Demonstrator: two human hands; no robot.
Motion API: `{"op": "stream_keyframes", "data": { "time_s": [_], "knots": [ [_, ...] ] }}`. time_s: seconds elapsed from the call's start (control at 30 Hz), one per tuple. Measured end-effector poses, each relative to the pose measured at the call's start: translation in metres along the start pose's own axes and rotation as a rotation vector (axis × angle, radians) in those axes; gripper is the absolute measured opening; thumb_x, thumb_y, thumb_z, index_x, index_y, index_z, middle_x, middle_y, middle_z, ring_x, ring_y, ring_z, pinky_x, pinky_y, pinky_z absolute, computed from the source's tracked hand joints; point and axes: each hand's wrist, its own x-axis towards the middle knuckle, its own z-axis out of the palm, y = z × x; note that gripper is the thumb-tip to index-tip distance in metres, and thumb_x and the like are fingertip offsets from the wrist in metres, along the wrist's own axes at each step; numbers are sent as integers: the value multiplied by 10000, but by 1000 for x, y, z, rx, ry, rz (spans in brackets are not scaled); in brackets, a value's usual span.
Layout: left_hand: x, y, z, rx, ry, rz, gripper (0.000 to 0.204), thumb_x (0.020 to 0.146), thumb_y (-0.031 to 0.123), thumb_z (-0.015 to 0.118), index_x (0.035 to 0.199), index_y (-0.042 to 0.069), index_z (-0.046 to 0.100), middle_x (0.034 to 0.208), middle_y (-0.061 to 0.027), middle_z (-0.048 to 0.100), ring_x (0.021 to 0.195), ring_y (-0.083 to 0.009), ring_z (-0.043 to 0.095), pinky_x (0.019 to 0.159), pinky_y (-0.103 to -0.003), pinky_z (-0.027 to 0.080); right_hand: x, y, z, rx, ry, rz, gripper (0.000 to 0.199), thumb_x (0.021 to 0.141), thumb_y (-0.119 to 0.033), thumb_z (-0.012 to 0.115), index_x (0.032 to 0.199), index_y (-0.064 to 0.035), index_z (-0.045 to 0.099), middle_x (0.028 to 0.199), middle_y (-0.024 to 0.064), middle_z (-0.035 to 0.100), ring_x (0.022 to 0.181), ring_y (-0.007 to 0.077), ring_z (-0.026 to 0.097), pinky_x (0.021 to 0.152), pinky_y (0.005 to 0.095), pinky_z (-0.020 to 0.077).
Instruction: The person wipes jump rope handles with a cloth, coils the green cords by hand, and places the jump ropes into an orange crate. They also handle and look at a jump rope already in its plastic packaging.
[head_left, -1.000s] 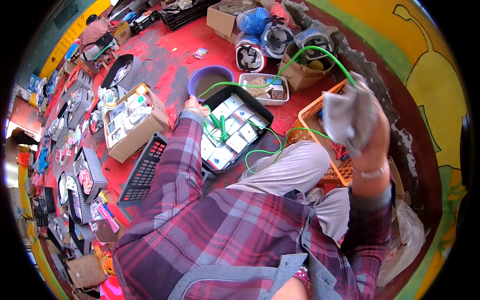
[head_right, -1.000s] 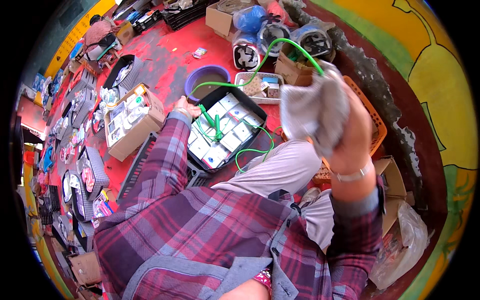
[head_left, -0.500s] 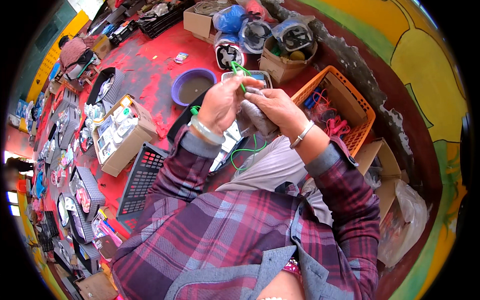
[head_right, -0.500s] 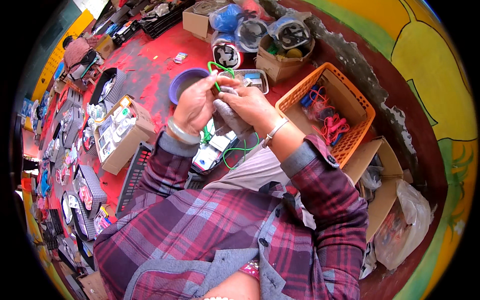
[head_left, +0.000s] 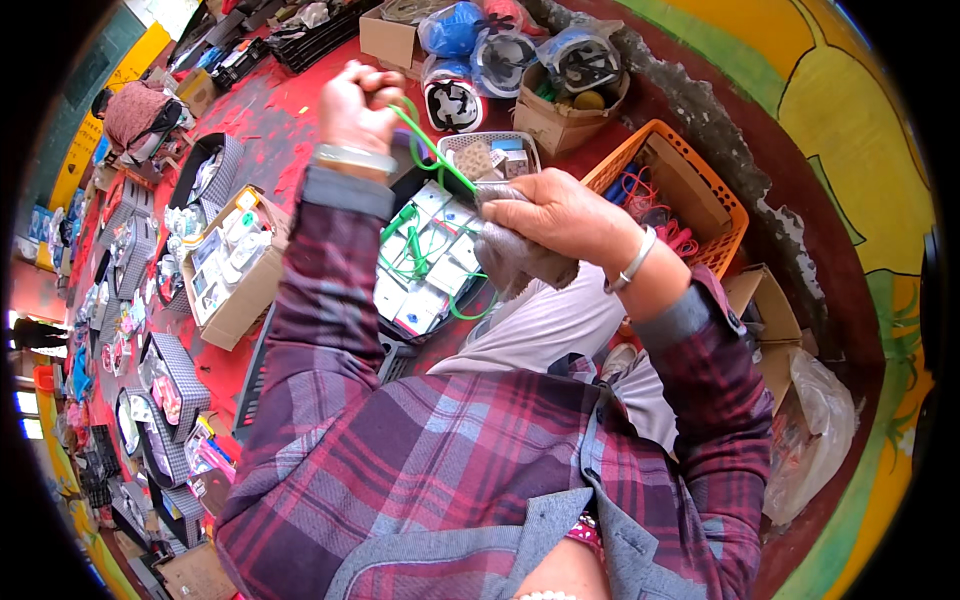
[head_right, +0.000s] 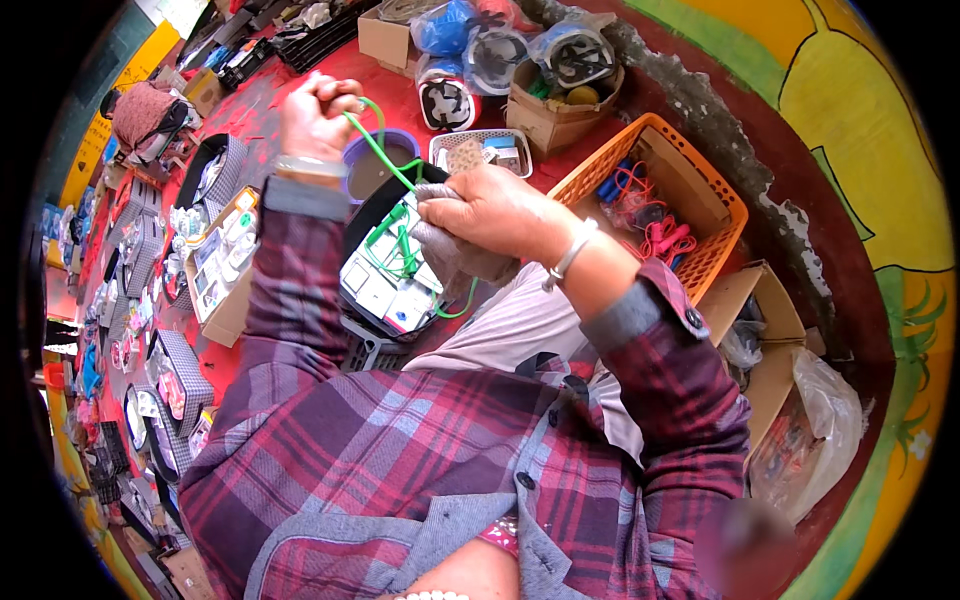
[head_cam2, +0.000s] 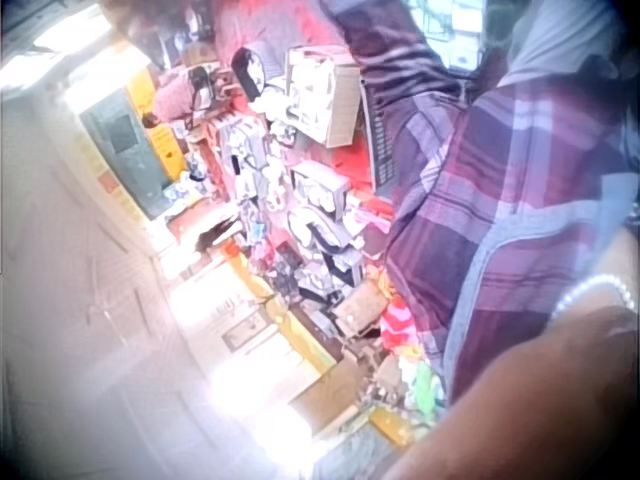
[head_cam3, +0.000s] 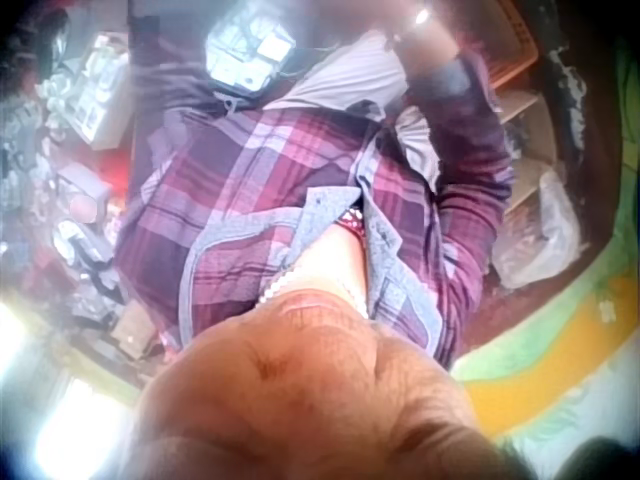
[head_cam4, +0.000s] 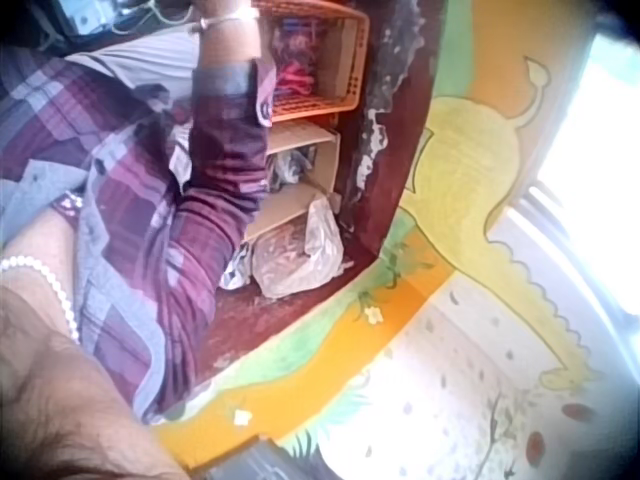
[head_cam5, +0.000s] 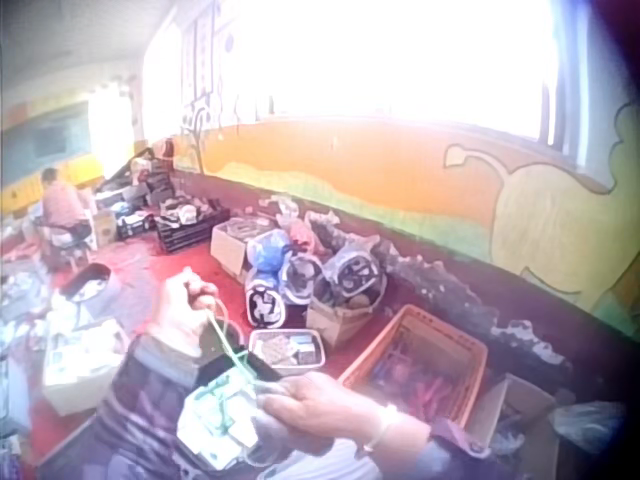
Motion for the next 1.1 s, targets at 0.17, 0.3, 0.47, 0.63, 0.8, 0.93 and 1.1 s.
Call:
{"op": "stream_keyframes", "data": {
  "time_s": [0.17, 0.3, 0.47, 0.63, 0.8, 0.93, 1.1],
  "knots": [
    [52, 48, -54, 17, 247, 96, 363, 961, 167, 332, 627, 33, 381, 532, -50, 366, 569, -173, 430, 378, -223, 229, -24, 10, 0, 86, -37, 14, 360, 824, -335, 566, 857, 18, 630, 728, 181, 622, 661, 213, 600, 632, 342, 466],
    [69, 94, -105, 29, 395, 205, 180, 812, 29, 347, 635, 49, 375, 555, -65, 378, 546, -202, 447, 385, -229, 248, -42, 7, 1, 170, -125, 29, 345, 839, -314, 560, 852, 25, 619, 665, 99, 595, 628, 120, 544, 574, 300, 444],
    [98, 124, -183, -23, 593, 165, 170, 766, 29, 346, 600, 43, 379, 598, -86, 422, 541, -215, 461, 390, -240, 291, -66, -7, -7, 359, -191, 197, 220, 854, -228, 584, 823, -15, 631, 663, -37, 554, 616, 40, 482, 540, 235, 412],
    [109, 136, -251, -244, 779, 191, 113, 730, 6, 410, 634, 67, 411, 617, -47, 429, 616, -213, 491, 406, -258, 276, -90, -24, -22, 280, -138, 114, 205, 837, -183, 590, 769, 10, 589, 644, -6, 540, 616, 60, 474, 540, 258, 397],
    [115, 126, -302, -117, 668, 56, 113, 763, -15, 381, 687, 36, 447, 692, -93, 483, 631, -200, 500, 394, -234, 280, -120, -43, -51, 344, -108, 218, 157, 826, -123, 586, 785, 28, 601, 675, 3, 566, 621, 65, 487, 543, 251, 391],
    [109, 50, -304, -229, 470, -15, 288, 920, 201, 327, 852, -44, 462, 764, -236, 533, 545, -241, 512, 408, -251, 396, -114, -58, -49, 462, 184, 101, 253, 846, -143, 570, 1021, 33, 615, 790, 10, 606, 722, 78, 547, 641, 219, 436],
    [42, -76, -205, 178, 505, -648, 841, 915, 564, 303, 1342, -143, 145, 1354, -358, 268, 1285, -451, 264, 1066, -534, 206, -56, -30, -33, 697, 540, 50, 233, 904, -196, 534, 1008, -1, 604, 806, 13, 612, 709, 85, 555, 636, 230, 450]
  ]
}}
